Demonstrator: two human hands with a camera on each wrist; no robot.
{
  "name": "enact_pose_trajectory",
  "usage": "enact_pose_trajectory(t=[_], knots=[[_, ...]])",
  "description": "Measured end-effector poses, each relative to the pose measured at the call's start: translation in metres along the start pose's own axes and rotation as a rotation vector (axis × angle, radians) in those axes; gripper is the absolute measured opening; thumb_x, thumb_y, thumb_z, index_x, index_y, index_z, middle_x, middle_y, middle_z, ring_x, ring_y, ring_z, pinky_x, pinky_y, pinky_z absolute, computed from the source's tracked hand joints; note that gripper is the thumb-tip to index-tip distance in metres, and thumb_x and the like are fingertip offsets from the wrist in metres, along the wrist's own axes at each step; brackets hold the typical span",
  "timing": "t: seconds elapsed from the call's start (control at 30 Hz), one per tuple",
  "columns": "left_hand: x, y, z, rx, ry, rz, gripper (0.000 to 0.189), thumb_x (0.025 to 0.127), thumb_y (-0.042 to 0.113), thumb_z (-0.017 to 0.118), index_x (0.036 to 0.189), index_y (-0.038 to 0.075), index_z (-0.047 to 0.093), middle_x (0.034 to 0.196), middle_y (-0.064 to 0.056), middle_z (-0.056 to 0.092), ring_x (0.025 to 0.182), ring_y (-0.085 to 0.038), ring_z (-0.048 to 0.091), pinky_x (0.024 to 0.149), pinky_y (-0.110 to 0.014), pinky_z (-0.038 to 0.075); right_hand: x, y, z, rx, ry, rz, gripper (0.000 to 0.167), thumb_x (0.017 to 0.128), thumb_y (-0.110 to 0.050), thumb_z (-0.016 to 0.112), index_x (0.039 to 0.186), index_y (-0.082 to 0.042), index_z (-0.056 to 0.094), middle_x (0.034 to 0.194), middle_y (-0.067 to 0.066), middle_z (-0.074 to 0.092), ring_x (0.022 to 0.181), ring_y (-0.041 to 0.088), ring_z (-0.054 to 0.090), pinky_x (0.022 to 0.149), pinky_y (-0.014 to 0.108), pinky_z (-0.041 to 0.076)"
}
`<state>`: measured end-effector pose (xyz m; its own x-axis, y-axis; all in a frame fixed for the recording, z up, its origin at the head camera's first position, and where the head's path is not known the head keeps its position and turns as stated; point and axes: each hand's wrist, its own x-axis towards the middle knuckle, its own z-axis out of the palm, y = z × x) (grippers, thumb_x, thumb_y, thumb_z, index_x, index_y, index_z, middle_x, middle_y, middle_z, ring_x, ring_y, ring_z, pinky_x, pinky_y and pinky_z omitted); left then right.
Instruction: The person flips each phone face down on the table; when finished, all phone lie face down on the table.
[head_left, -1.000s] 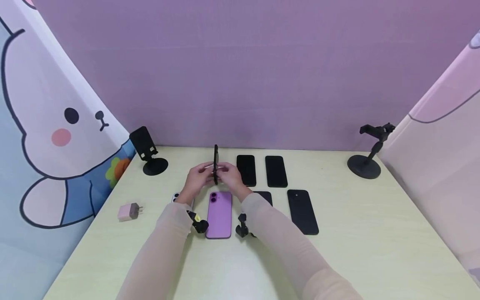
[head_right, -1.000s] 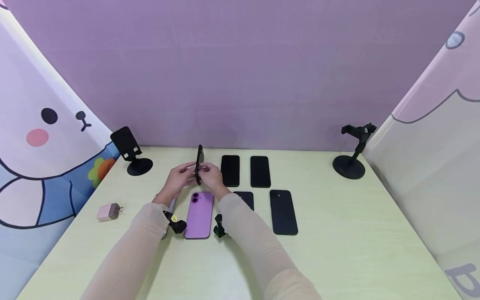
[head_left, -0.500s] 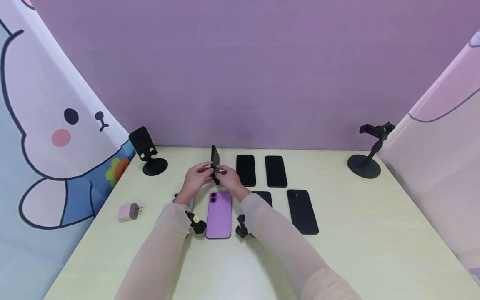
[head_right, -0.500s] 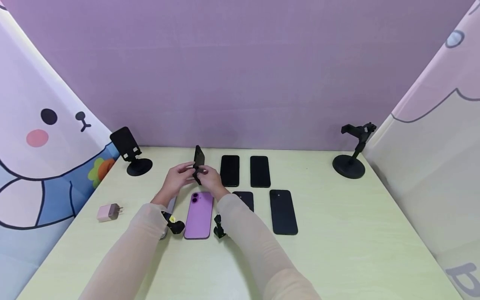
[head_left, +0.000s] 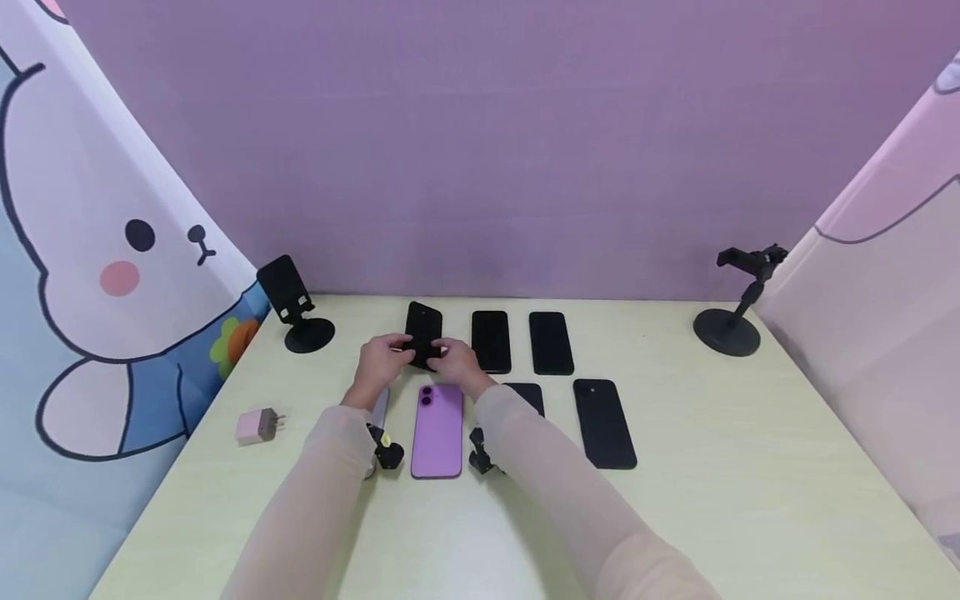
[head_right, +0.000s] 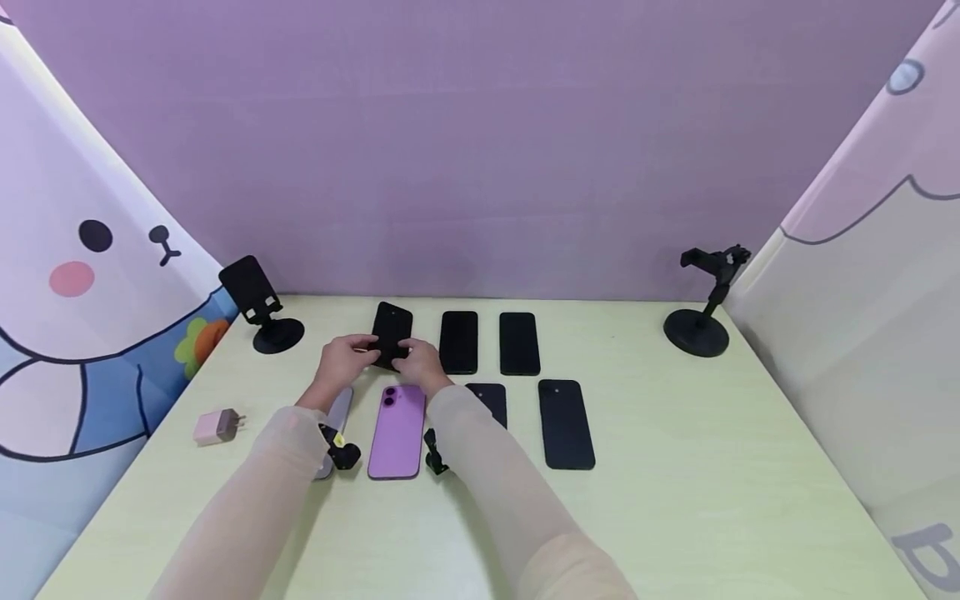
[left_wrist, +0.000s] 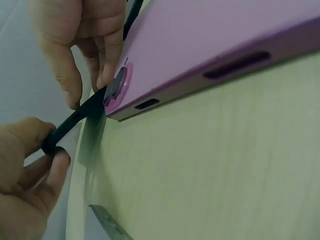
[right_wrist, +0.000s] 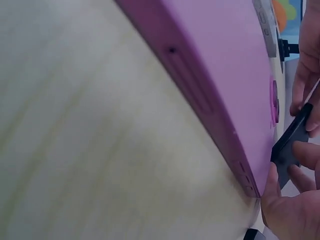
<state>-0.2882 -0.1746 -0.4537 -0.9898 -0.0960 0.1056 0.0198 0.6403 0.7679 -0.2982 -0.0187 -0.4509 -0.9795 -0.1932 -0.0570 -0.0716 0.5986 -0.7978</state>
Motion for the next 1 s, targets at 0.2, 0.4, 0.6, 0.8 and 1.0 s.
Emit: enact_pose_trajectory(t=[0.2,0.4,0.6,0.8,1.0], knots=[[-0.0023,-0.0028,-0.0006,0.053,0.004,-0.003,0.033,0.087,0.008,0.069,0.117,-0.005,0.067,0.106,-0.019,0.069,0.096,-0.030,0.067,0.082,-0.042,0.051,0.0034,-0.0015,0.0037,-0.101,-0.011,-0.036,0.040,0.089,-0.011,0.071,0.128,-0.005,0.064,0.099,0.012,0.070,0.097,0.022,0.063,0.087,0.031,0.048],[-0.0018,-0.0043,-0.0014,0.053,-0.016,-0.014,0.034,0.088,0.007,0.069,0.118,-0.007,0.065,0.108,-0.022,0.068,0.099,-0.032,0.066,0.084,-0.043,0.051,0.0066,-0.0020,0.0072,-0.163,-0.005,-0.024,0.039,0.090,-0.013,0.071,0.127,-0.005,0.065,0.113,0.012,0.068,0.117,0.024,0.055,0.099,0.032,0.042],[0.0006,-0.0069,-0.0019,0.102,-0.059,-0.044,0.034,0.090,0.009,0.068,0.121,-0.006,0.064,0.112,-0.022,0.066,0.101,-0.033,0.063,0.087,-0.044,0.049,0.0072,-0.0030,0.0088,-0.177,-0.008,-0.012,0.040,0.090,-0.014,0.071,0.128,-0.006,0.065,0.124,0.012,0.063,0.124,0.025,0.051,0.103,0.031,0.039],[0.0024,-0.0084,-0.0014,0.123,-0.089,-0.044,0.035,0.092,0.010,0.066,0.122,-0.006,0.063,0.117,-0.021,0.065,0.110,-0.035,0.060,0.093,-0.045,0.046,0.0068,-0.0047,0.0086,-0.220,-0.015,-0.040,0.041,0.090,-0.015,0.071,0.129,-0.004,0.063,0.131,0.013,0.059,0.127,0.026,0.048,0.105,0.031,0.036],[0.0023,-0.0087,-0.0003,0.166,-0.128,-0.029,0.036,0.092,0.009,0.065,0.122,-0.010,0.062,0.117,-0.025,0.064,0.113,-0.037,0.057,0.096,-0.046,0.044,0.0062,-0.0066,0.0102,-0.256,-0.038,-0.038,0.042,0.091,-0.015,0.069,0.131,-0.003,0.061,0.133,0.013,0.057,0.128,0.027,0.046,0.106,0.032,0.035]])
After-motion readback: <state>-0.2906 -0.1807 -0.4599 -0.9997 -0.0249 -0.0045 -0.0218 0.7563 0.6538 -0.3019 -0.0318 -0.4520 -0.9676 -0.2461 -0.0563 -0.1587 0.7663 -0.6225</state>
